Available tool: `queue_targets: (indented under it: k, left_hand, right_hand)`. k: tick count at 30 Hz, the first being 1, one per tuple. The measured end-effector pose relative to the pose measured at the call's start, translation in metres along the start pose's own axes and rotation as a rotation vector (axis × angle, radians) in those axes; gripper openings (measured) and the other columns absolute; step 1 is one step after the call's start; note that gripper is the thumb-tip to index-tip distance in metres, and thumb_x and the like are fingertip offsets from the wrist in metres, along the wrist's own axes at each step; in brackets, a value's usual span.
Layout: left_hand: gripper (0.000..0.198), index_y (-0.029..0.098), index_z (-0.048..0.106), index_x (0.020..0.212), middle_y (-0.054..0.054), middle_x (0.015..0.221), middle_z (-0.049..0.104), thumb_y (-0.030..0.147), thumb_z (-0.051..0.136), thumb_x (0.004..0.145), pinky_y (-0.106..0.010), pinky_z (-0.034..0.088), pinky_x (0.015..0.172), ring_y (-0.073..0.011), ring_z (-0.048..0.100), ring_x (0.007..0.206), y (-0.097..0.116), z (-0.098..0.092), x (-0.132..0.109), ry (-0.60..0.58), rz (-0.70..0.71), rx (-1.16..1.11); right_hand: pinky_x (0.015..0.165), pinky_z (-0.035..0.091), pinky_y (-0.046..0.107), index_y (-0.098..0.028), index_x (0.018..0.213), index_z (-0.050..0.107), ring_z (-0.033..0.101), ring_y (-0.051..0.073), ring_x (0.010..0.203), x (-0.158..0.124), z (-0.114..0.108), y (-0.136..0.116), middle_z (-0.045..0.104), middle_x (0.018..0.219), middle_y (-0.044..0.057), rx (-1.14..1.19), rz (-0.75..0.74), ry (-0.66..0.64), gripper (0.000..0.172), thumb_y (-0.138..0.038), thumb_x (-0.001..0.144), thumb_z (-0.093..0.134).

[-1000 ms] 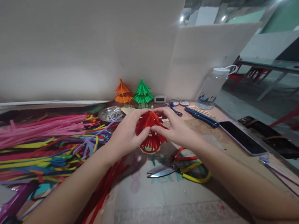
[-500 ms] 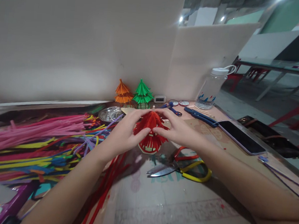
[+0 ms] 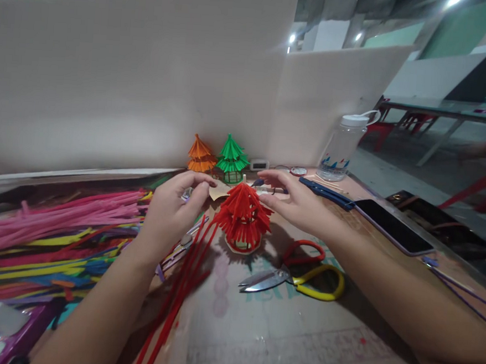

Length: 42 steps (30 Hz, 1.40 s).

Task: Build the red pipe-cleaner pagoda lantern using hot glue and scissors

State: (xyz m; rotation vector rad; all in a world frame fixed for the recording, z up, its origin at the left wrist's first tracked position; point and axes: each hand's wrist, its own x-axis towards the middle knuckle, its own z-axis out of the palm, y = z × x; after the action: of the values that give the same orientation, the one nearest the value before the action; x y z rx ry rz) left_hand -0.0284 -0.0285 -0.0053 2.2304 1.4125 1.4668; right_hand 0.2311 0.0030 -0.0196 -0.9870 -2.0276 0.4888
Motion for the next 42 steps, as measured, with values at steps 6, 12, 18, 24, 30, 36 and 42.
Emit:
queue_targets:
  k: [6, 12, 18, 24, 30, 36, 42]
  left_hand:
    - [0.012, 0.023, 0.078, 0.090, 0.001, 0.091, 0.079, 0.030, 0.069, 0.088, -0.028, 0.057, 0.082, -0.0168, 0.071, 0.083, 0.009, 0.002, 0.001, -0.099, -0.062, -0.079]
    - [0.006, 0.021, 0.072, 0.086, 0.001, 0.085, 0.075, 0.024, 0.067, 0.086, -0.025, 0.055, 0.076, -0.0157, 0.068, 0.081, 0.010, 0.005, 0.002, -0.135, -0.074, -0.046]
    - [0.011, 0.020, 0.063, 0.099, -0.001, 0.094, 0.071, 0.025, 0.055, 0.093, -0.027, 0.051, 0.077, -0.0162, 0.065, 0.086, 0.005, 0.006, 0.002, -0.194, -0.026, 0.013]
    - [0.009, 0.020, 0.058, 0.095, -0.002, 0.091, 0.067, 0.024, 0.050, 0.093, -0.028, 0.048, 0.075, -0.0164, 0.063, 0.082, 0.004, 0.009, 0.002, -0.192, -0.054, 0.028]
    - [0.013, 0.021, 0.063, 0.099, 0.001, 0.080, 0.067, 0.032, 0.058, 0.096, -0.027, 0.046, 0.065, -0.0153, 0.062, 0.070, 0.015, 0.024, -0.008, -0.204, 0.007, 0.090]
    - [0.036, 0.019, 0.059, 0.115, -0.006, 0.103, 0.073, 0.033, 0.075, 0.087, -0.036, 0.054, 0.082, -0.0232, 0.070, 0.092, 0.019, 0.037, -0.020, -0.233, 0.166, 0.239]
    - [0.008, 0.019, 0.063, 0.101, -0.005, 0.099, 0.073, 0.015, 0.061, 0.094, -0.035, 0.056, 0.084, -0.0205, 0.070, 0.091, 0.020, 0.038, -0.024, -0.202, 0.261, 0.239]
  right_hand:
    - [0.108, 0.050, 0.047, -0.018, 0.133, 0.057, 0.061, 0.024, 0.125, -0.001, 0.007, -0.003, 0.062, 0.139, 0.013, 0.077, 0.029, -0.133, 0.043, -0.028, 0.092, 0.065]
    - [0.095, 0.059, 0.043, -0.022, 0.132, 0.057, 0.068, 0.021, 0.111, 0.000, 0.006, -0.008, 0.064, 0.135, 0.011, 0.150, 0.061, -0.172, 0.043, -0.022, 0.090, 0.066]
    - [0.092, 0.061, 0.040, -0.021, 0.130, 0.062, 0.071, 0.021, 0.106, 0.002, 0.000, -0.004, 0.068, 0.130, 0.011, 0.096, 0.053, -0.170, 0.039, -0.020, 0.092, 0.059]
    - [0.101, 0.057, 0.045, -0.024, 0.134, 0.062, 0.067, 0.021, 0.119, 0.006, -0.004, 0.007, 0.068, 0.133, 0.009, 0.218, 0.002, -0.227, 0.041, -0.020, 0.093, 0.056]
    - [0.096, 0.059, 0.045, -0.025, 0.133, 0.062, 0.069, 0.021, 0.112, 0.005, -0.002, 0.007, 0.069, 0.130, 0.008, 0.216, 0.009, -0.213, 0.042, -0.019, 0.092, 0.059]
    - [0.100, 0.057, 0.043, -0.023, 0.132, 0.063, 0.064, 0.022, 0.122, 0.002, -0.004, -0.003, 0.067, 0.131, 0.009, 0.026, -0.090, -0.156, 0.041, -0.016, 0.091, 0.061]
    - [0.097, 0.059, 0.042, -0.023, 0.132, 0.062, 0.066, 0.021, 0.116, 0.003, -0.005, -0.001, 0.068, 0.129, 0.009, -0.008, -0.111, -0.152, 0.041, -0.017, 0.091, 0.062]
